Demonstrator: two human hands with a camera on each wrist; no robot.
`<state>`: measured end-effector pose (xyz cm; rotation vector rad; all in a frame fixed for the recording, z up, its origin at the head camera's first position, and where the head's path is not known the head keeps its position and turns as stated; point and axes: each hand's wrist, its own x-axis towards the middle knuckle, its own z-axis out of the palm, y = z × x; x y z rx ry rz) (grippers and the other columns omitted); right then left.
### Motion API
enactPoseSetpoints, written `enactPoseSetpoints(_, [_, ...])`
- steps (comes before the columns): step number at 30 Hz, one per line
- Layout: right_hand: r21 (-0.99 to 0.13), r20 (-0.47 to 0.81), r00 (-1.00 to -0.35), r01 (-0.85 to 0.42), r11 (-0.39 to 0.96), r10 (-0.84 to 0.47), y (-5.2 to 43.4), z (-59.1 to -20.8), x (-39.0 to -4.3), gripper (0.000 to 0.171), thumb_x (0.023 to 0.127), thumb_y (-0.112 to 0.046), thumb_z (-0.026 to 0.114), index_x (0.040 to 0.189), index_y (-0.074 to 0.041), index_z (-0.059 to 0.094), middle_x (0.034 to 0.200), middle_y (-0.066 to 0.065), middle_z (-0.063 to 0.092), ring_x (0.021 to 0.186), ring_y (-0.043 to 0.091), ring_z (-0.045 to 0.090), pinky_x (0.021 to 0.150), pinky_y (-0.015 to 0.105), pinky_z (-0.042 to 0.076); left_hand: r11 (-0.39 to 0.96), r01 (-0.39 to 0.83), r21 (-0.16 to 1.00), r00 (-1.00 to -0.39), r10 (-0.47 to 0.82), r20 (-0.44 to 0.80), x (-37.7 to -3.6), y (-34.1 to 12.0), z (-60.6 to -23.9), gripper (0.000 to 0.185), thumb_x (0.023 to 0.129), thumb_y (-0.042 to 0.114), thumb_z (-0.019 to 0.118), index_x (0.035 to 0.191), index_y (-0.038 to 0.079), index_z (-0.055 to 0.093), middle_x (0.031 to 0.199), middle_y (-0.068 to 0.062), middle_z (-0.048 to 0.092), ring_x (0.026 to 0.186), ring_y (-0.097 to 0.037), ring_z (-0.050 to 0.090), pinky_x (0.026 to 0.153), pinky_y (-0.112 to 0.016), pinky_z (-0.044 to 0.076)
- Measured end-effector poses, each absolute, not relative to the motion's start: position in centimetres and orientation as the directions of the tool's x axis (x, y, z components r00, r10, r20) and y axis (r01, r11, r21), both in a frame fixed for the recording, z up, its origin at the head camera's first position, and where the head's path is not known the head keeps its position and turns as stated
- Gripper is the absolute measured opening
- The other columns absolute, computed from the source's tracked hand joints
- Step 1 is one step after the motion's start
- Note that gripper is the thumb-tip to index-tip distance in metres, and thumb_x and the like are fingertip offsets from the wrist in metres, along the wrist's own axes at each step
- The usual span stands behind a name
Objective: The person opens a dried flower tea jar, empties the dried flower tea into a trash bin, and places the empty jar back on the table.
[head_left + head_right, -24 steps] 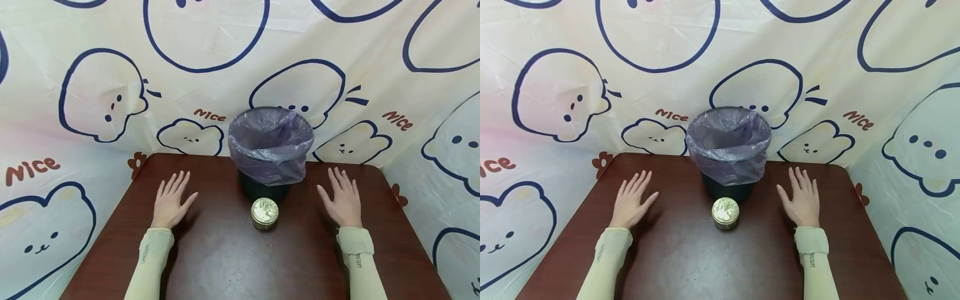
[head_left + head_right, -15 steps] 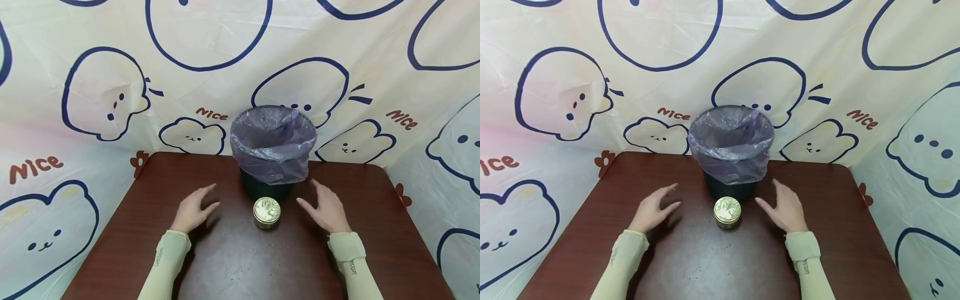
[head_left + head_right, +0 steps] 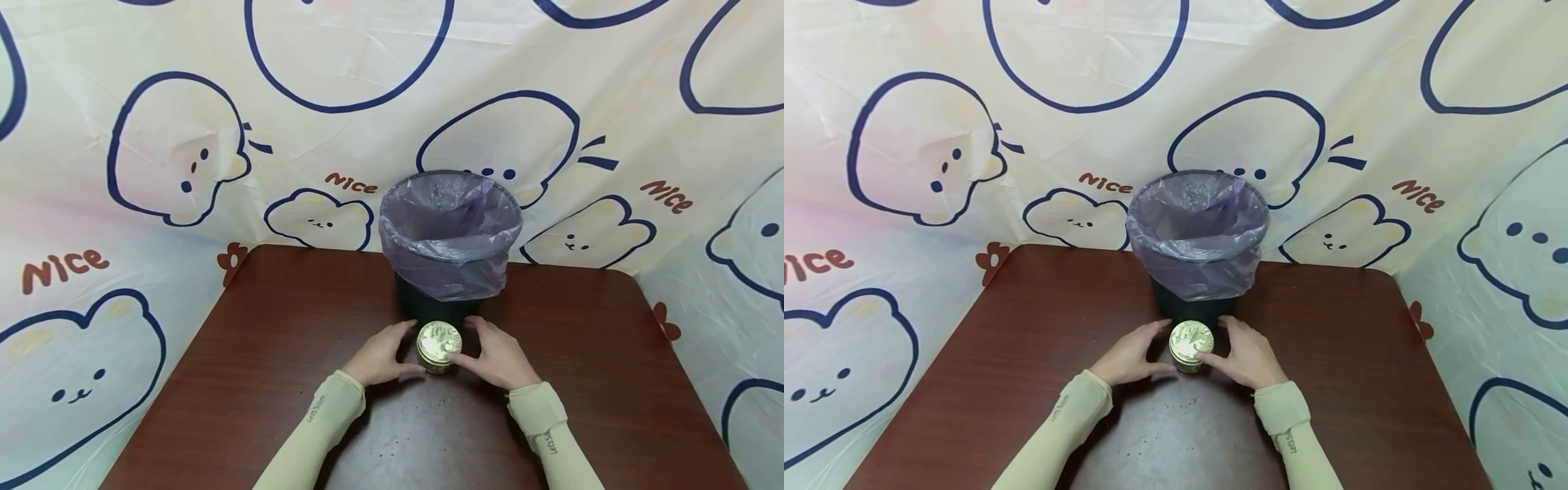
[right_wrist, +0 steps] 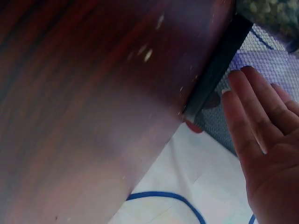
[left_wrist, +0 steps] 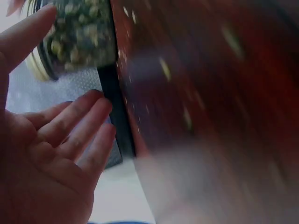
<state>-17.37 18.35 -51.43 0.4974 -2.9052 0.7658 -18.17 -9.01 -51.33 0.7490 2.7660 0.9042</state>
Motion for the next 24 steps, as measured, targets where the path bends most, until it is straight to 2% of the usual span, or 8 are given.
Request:
enactPoseSetpoints(10, [-0.516, 0.174, -0.898, -0.433, 0.74, -0.404, 15.8, -52.3, -17.4, 0.089, 0.071, -0.071, 0.083, 0.136, -0.015, 0.056, 0.118, -0.003, 0.067, 0.104, 0.013, 0.068, 0.09, 0.039, 0.058, 0.631, 0.47, 0.617, -0.831, 0.552, 0.068, -18.4, -6.4, -52.0, 0.081, 0.078, 0.036, 0.092, 0.143, 0.008, 0.051, 0.134, -0.005, 0.064, 0.124, -0.02, 0.061, 0.108, -0.039, 0.05])
enactPoseSetpoints(24, [-0.533, 0.177, -0.888, -0.449, 0.717, -0.425, 15.5, -52.3, -17.4, 0.087, 0.075, -0.063, 0.086, 0.136, -0.011, 0.055, 0.119, 0.0, 0.067, 0.103, 0.015, 0.068, 0.09, 0.039, 0.058, 0.641, 0.445, 0.625, -0.84, 0.541, 0.043, -18.7, -6.3, -52.0, 0.08, 0.079, 0.036, 0.091, 0.141, 0.008, 0.05, 0.129, -0.007, 0.064, 0.121, -0.021, 0.062, 0.105, -0.039, 0.052])
